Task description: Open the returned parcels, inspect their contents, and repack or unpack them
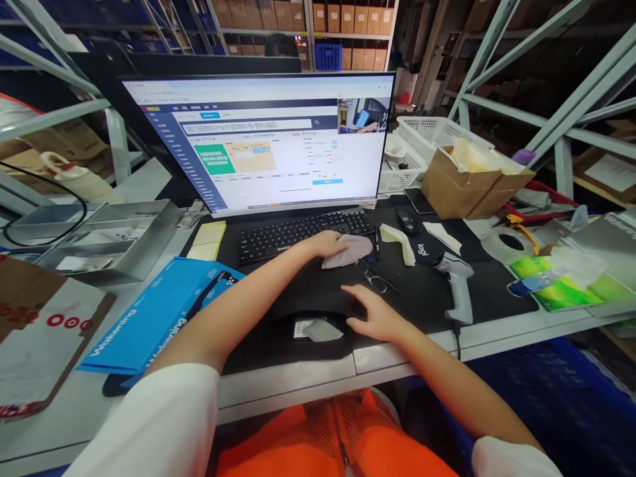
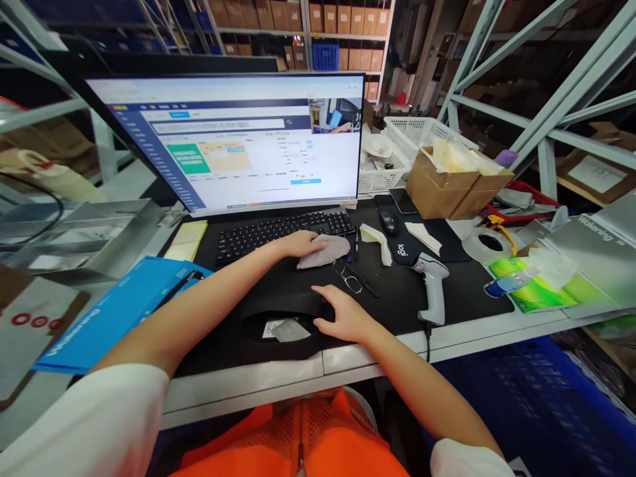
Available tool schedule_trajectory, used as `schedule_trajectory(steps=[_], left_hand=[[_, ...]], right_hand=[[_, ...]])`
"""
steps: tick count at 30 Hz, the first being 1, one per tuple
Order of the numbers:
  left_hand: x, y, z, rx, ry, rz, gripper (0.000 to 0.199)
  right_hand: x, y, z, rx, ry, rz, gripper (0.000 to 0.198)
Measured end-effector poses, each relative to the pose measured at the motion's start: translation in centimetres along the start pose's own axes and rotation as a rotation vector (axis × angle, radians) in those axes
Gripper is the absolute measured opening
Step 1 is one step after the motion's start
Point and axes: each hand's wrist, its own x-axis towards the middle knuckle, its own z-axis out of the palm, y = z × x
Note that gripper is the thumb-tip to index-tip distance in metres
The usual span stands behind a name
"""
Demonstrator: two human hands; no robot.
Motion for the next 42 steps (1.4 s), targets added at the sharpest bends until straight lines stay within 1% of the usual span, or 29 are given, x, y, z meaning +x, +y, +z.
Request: schedule_trajectory(steps=[2, 4, 5, 6, 7, 8, 9, 11, 12, 13, 14, 16, 18, 19, 21, 23, 25, 29, 31, 36, 39, 42], left_hand=[[-0.7, 0.4, -0.5, 0.046, 0.008, 0.024, 0.052], [-3.2, 0.9, -1.4, 0.074, 0.051, 0.062, 0.060], [-5.3, 1.3, -2.0, 0.072, 0.100, 0.104, 0.058], [-7.8, 1.6, -2.5, 0.059, 0.152, 0.155, 0.050], [-10.6, 2.0, -2.8, 0.026, 0.243, 0.251, 0.041], [-13.5, 2.4, -2.9, -0.028, 0.323, 0.307, 0.033], [-16.5, 2.7, -2.6, -0.092, 0.335, 0.334, 0.027], [-21.4, 2.9, -1.0, -0.194, 0.132, 0.388, 0.019], [-23.0, 2.8, 0.2, -0.169, 0.097, 0.326, 0.020], [-24.1, 2.6, 1.5, -0.127, 0.101, 0.261, 0.025], [-24.7, 2.3, 2.8, -0.089, 0.118, 0.177, 0.030], [-24.5, 1.6, 4.9, -0.031, 0.143, 0.013, 0.033], [-23.7, 1.0, 6.1, 0.007, 0.103, -0.102, 0.028], [-23.4, 0.9, 6.4, 0.030, 0.075, -0.131, 0.028], [-23.1, 0.7, 6.5, 0.065, 0.026, -0.131, 0.043], [-23.3, 0.6, 6.6, 0.071, -0.010, -0.098, 0.056], [-23.4, 0.4, 7.0, 0.038, -0.018, -0.079, 0.058], [-23.2, 0.0, 8.2, -0.149, 0.086, -0.021, 0.060], [-22.9, 0.0, 8.7, -0.225, 0.141, -0.026, 0.060], [-23.0, 1.0, 8.9, -0.305, 0.206, -0.138, 0.056], [-23.4, 1.6, 9.0, -0.337, 0.261, -0.109, 0.050], [-24.1, 2.2, 9.4, -0.321, 0.320, -0.070, 0.055]], right_hand=[[-0.1, 0.3, -0.3, 0.036, 0.052, -0.048, 0.062], [-0.4, 0.5, -0.4, 0.058, 0.136, -0.110, 0.054], [-0.6, 0.5, -0.5, 0.057, 0.178, -0.140, 0.050], [-0.8, 0.4, -0.4, 0.044, 0.212, -0.171, 0.044], [-1.0, 0.1, -0.3, 0.018, 0.233, -0.207, 0.038], [-1.2, -0.2, -0.2, -0.022, 0.237, -0.254, 0.033], [-1.3, -0.7, 0.0, -0.075, 0.223, -0.313, 0.029], [-1.6, -1.7, 0.6, -0.206, 0.151, -0.431, 0.029], [-1.7, -2.2, 1.0, -0.269, 0.101, -0.473, 0.031], [-1.7, -2.6, 1.3, -0.322, 0.049, -0.495, 0.034], [-1.8, -2.9, 1.6, -0.361, -0.001, -0.498, 0.037], [-1.7, -3.1, 2.1, -0.400, -0.087, -0.469, 0.038], [-1.6, -3.1, 2.5, -0.407, -0.139, -0.439, 0.039], [-1.6, -3.1, 2.6, -0.408, -0.148, -0.426, 0.040], [-1.6, -3.1, 2.7, -0.415, -0.151, -0.393, 0.039], [-1.7, -3.2, 2.9, -0.432, -0.144, -0.355, 0.035], [-1.8, -3.5, 3.0, -0.459, -0.137, -0.331, 0.030], [-2.1, -3.7, 3.5, -0.499, -0.105, -0.338, 0.026], [-2.3, -3.7, 3.8, -0.506, -0.086, -0.353, 0.027], [-2.8, -3.3, 4.2, -0.503, -0.056, -0.374, 0.027], [-3.1, -3.0, 4.3, -0.488, -0.033, -0.383, 0.026], [-3.3, -3.0, 4.3, -0.491, -0.020, -0.405, 0.026]])
